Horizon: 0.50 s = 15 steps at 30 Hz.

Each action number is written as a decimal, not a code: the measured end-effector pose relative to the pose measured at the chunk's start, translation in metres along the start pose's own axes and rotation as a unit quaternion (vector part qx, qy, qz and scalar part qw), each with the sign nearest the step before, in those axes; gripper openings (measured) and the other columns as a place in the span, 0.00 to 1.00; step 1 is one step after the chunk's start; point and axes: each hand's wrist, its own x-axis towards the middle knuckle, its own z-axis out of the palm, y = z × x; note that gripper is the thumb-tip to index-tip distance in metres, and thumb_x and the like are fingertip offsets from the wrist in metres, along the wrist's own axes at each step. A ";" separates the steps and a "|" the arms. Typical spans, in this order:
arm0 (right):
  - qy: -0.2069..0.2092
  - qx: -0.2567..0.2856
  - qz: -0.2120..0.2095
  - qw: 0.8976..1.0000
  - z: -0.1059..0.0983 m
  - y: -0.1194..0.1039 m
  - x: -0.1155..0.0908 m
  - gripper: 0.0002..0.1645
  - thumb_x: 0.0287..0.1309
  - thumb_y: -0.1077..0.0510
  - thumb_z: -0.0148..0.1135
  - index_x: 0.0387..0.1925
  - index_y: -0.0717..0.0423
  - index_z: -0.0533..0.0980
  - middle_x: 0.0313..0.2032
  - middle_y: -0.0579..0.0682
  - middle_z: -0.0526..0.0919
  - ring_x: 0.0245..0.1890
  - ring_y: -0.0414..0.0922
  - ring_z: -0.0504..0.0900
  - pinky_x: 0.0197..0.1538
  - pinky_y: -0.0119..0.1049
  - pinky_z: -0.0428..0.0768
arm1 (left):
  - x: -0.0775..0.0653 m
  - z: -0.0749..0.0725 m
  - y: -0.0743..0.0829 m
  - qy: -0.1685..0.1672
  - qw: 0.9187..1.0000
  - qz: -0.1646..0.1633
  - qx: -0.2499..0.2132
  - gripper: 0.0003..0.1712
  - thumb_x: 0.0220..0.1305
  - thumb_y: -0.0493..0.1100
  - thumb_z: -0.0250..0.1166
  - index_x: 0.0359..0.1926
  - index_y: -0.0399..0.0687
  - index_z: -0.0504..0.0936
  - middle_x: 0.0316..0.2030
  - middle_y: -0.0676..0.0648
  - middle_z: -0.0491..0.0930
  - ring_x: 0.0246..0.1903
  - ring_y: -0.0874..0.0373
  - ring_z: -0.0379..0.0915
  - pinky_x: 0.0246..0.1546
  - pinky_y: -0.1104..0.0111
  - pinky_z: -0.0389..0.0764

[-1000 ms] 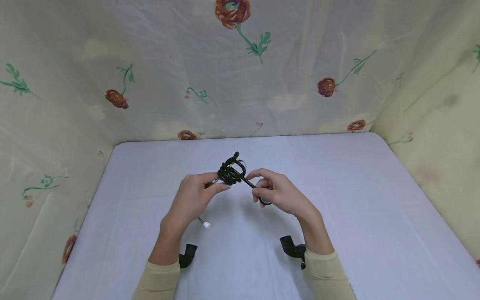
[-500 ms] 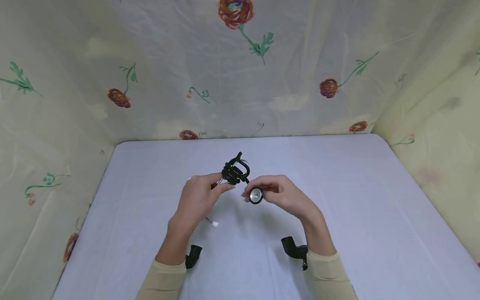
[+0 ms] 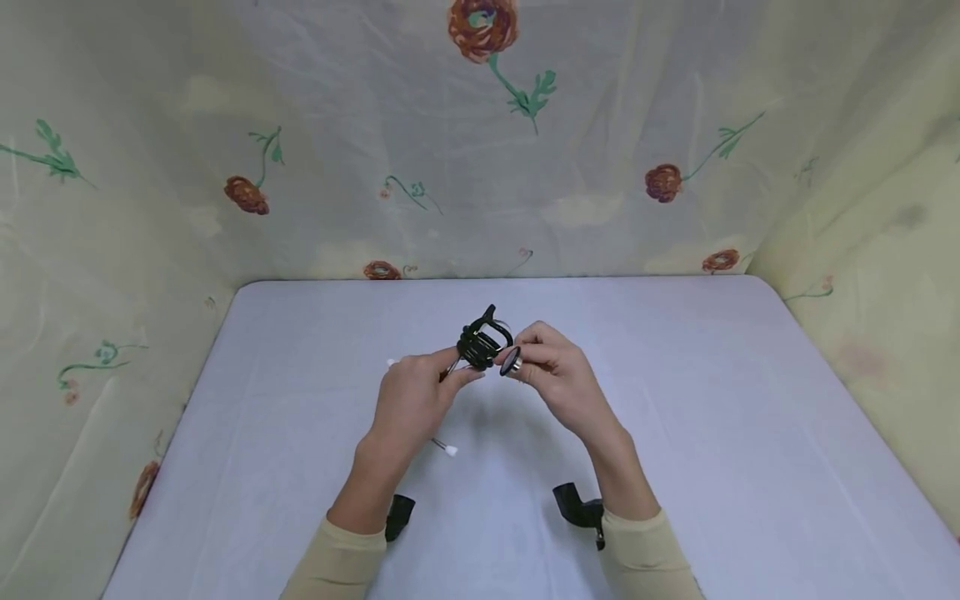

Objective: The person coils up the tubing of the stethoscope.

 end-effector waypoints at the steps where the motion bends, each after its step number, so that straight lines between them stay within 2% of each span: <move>1: 0.010 0.003 -0.010 1.000 0.002 0.000 0.000 0.10 0.58 0.68 0.56 0.33 0.57 0.83 0.38 0.49 0.74 0.40 0.41 0.74 0.39 0.30 0.77 | 0.000 0.000 0.000 0.004 1.000 -0.003 -0.005 0.13 0.56 0.61 0.61 0.32 0.61 0.80 0.10 0.58 0.62 0.13 0.64 0.57 0.15 0.72 0.59; 5: 0.059 -0.003 -0.028 0.998 0.008 -0.013 0.001 0.09 0.59 0.67 0.56 0.34 0.64 0.82 0.41 0.53 0.74 0.42 0.40 0.74 0.40 0.28 0.76 | 0.000 0.000 0.002 0.033 0.999 -0.009 -0.011 0.12 0.56 0.60 0.62 0.31 0.61 0.80 0.10 0.58 0.65 0.12 0.64 0.57 0.14 0.71 0.58; 7: 0.086 -0.009 -0.024 0.996 0.010 -0.020 0.001 0.09 0.59 0.65 0.56 0.34 0.63 0.82 0.41 0.52 0.76 0.40 0.41 0.74 0.39 0.28 0.75 | 0.000 0.000 0.003 0.044 0.999 -0.009 -0.011 0.12 0.56 0.60 0.62 0.29 0.60 0.80 0.10 0.58 0.65 0.12 0.64 0.57 0.13 0.71 0.58; 11: 0.119 -0.003 -0.025 0.993 0.015 -0.010 0.002 0.10 0.61 0.62 0.55 0.33 0.60 0.82 0.39 0.50 0.78 0.34 0.41 0.74 0.36 0.30 0.74 | 0.000 0.001 0.005 0.047 0.999 -0.014 -0.008 0.13 0.56 0.60 0.62 0.27 0.59 0.79 0.10 0.58 0.65 0.12 0.64 0.57 0.13 0.71 0.58; 15: 0.128 0.008 -0.026 0.991 0.020 0.004 0.004 0.10 0.62 0.59 0.54 0.34 0.55 0.82 0.39 0.46 0.77 0.33 0.42 0.74 0.35 0.31 0.75 | -0.001 0.002 0.006 0.049 0.998 -0.027 -0.007 0.13 0.55 0.60 0.62 0.28 0.59 0.80 0.10 0.58 0.65 0.12 0.64 0.58 0.14 0.71 0.58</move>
